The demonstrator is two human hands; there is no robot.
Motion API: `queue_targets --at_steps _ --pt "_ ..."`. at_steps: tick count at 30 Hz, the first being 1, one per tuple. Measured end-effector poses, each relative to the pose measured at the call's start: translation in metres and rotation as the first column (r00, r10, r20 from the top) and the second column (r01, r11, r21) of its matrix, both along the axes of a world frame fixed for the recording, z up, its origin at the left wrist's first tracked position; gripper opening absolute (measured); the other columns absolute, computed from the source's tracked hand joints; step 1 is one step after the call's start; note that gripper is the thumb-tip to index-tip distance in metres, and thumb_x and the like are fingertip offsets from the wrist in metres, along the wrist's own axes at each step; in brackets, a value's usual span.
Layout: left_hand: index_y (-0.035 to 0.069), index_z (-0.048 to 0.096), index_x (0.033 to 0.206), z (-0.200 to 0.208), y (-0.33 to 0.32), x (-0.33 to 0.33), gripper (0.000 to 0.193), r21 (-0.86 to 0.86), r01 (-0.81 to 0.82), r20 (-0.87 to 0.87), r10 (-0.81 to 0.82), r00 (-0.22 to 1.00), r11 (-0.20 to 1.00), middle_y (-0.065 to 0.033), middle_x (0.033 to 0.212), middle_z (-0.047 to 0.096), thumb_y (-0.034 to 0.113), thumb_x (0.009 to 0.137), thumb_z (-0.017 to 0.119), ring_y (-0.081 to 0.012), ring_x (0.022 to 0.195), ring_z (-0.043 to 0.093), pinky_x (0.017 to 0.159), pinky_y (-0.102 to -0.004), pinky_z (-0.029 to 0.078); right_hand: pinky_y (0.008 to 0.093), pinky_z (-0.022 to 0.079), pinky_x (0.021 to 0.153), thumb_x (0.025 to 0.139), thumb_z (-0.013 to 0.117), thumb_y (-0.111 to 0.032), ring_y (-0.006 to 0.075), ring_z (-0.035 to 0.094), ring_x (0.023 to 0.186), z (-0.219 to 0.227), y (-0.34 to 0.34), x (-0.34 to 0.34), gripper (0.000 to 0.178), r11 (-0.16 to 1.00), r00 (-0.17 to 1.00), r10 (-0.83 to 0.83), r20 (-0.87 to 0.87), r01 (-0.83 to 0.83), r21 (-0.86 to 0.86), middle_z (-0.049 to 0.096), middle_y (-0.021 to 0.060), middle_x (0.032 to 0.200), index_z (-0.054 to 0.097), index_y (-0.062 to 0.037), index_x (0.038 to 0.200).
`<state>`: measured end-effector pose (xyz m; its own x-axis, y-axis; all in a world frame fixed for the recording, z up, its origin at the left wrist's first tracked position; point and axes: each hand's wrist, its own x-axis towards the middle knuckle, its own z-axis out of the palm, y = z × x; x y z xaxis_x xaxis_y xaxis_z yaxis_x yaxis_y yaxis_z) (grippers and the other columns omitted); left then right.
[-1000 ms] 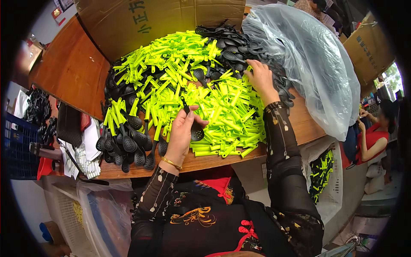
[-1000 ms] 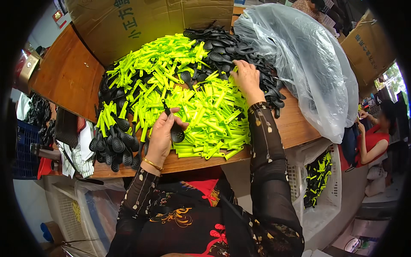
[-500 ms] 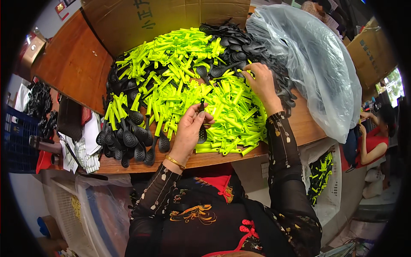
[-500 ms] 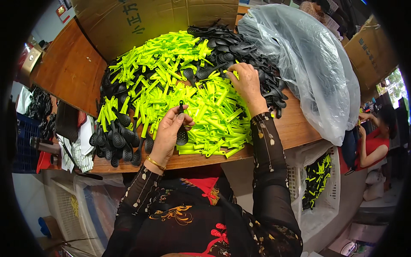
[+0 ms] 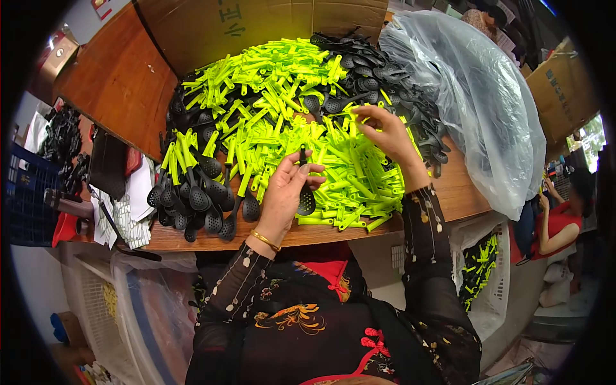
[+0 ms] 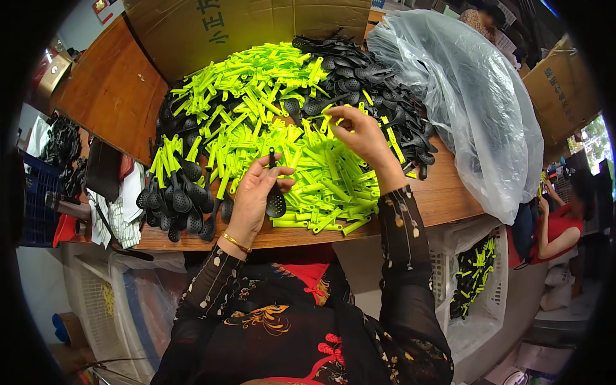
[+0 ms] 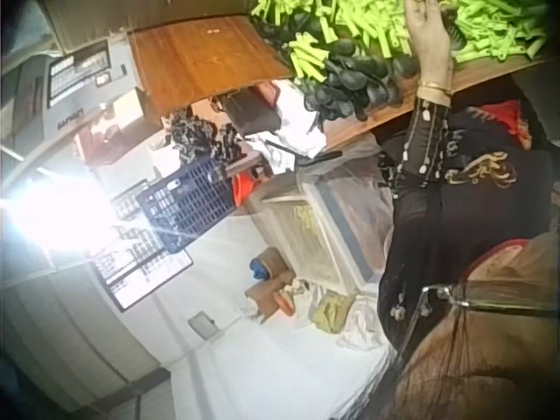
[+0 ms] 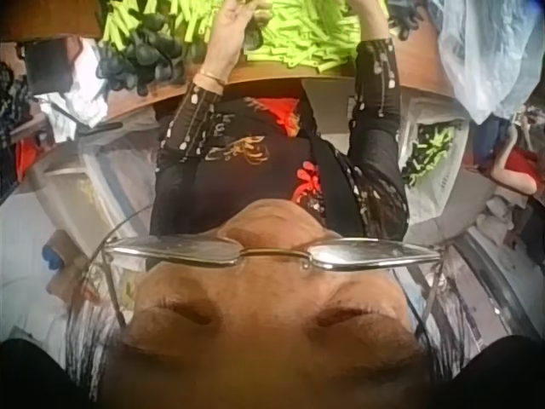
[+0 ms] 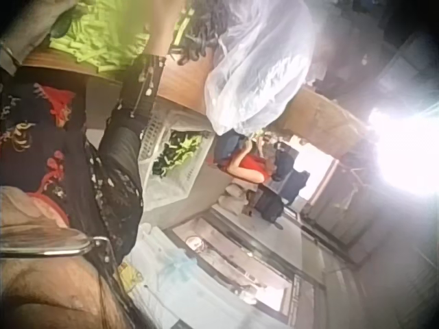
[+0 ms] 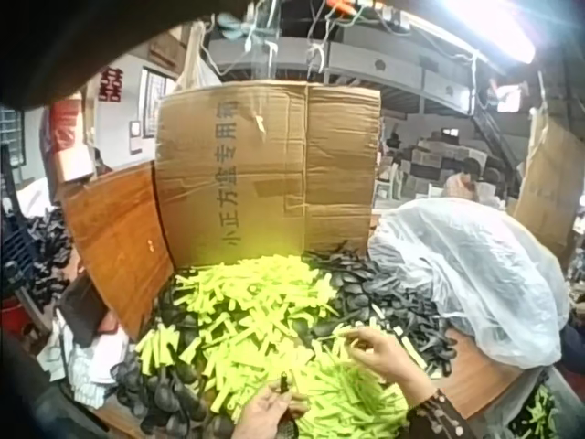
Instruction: The person assembles small plastic components by inserting black plastic parts into yellow plastic tubes, then securing them with a small hammer.
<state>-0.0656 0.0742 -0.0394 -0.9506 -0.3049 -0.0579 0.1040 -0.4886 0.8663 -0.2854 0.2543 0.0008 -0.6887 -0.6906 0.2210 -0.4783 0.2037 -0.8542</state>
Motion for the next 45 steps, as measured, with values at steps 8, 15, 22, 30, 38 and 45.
queue_targets --at_steps 8,15,22,30,38,45 --pt "0.001 0.043 0.149 0.016 0.014 -0.004 0.043 0.049 0.129 -0.126 -0.122 0.984 0.990 -0.0113 0.118 0.073 0.018 0.111 0.055 -0.0175 0.100 0.074 0.088 -0.0272 0.056 0.0274 0.053 0.097 0.098 0.069 -0.001 0.0129 0.064 0.115 -0.003 -0.023 0.086 0.057 0.920 0.805 0.271 0.528 -0.055 -0.388 0.064 0.0086 0.135 0.051 -0.0007 0.152" --pt "0.003 0.037 0.154 0.026 0.015 0.007 0.048 -0.196 0.094 -0.114 -0.118 0.986 0.976 -0.0143 0.116 0.074 0.009 0.110 0.054 -0.0171 0.100 0.072 0.087 -0.0275 0.056 0.0276 0.055 0.096 0.096 0.071 -0.001 0.0122 0.067 0.110 0.005 -0.031 0.090 0.033 0.919 0.911 0.168 0.377 -0.006 -0.394 0.069 0.0062 0.125 0.062 0.0001 0.128" --pt "0.001 0.040 0.152 0.025 0.014 0.009 0.047 -0.313 0.021 -0.110 -0.058 0.992 0.949 -0.0142 0.111 0.076 0.004 0.108 0.054 -0.0175 0.097 0.074 0.087 -0.0293 0.059 0.0313 0.056 0.099 0.094 0.069 0.006 0.0176 0.069 0.113 0.031 -0.027 0.108 0.064 0.893 0.879 0.275 0.390 -0.084 -0.442 0.066 0.0098 0.126 0.044 -0.0034 0.152" --pt "0.001 0.041 0.152 0.029 0.013 0.012 0.044 -0.465 0.034 -0.034 -0.057 0.998 0.885 -0.0119 0.113 0.077 0.008 0.110 0.052 -0.0138 0.095 0.072 0.085 -0.0259 0.055 0.0291 0.054 0.095 0.104 0.057 0.002 0.0138 0.069 0.107 0.027 -0.025 0.099 0.043 0.948 0.971 0.231 0.064 -0.210 -0.239 0.074 0.0093 0.113 0.058 -0.0034 0.146" --pt "0.001 0.050 0.144 0.014 0.016 0.012 0.036 -0.438 -0.002 -0.032 -0.014 0.999 0.899 -0.0128 0.108 0.078 0.006 0.108 0.054 -0.0153 0.091 0.075 0.080 -0.0278 0.058 0.0280 0.055 0.089 0.111 0.050 -0.009 0.0137 0.068 0.100 0.030 -0.025 0.092 0.030 0.959 0.969 0.217 0.118 -0.189 -0.210 0.069 0.0084 0.114 0.058 0.0002 0.138" --pt "-0.003 0.053 0.137 0.014 0.018 0.015 0.030 -0.576 -0.007 -0.007 0.004 1.000 0.817 -0.0124 0.102 0.078 0.006 0.108 0.054 -0.0144 0.086 0.075 0.076 -0.0265 0.059 0.0258 0.053 0.082 0.110 0.052 -0.012 0.0124 0.066 0.087 0.025 -0.027 0.097 0.033 0.957 0.911 0.217 0.352 -0.127 -0.262 0.068 0.0071 0.108 0.057 -0.0007 0.140"
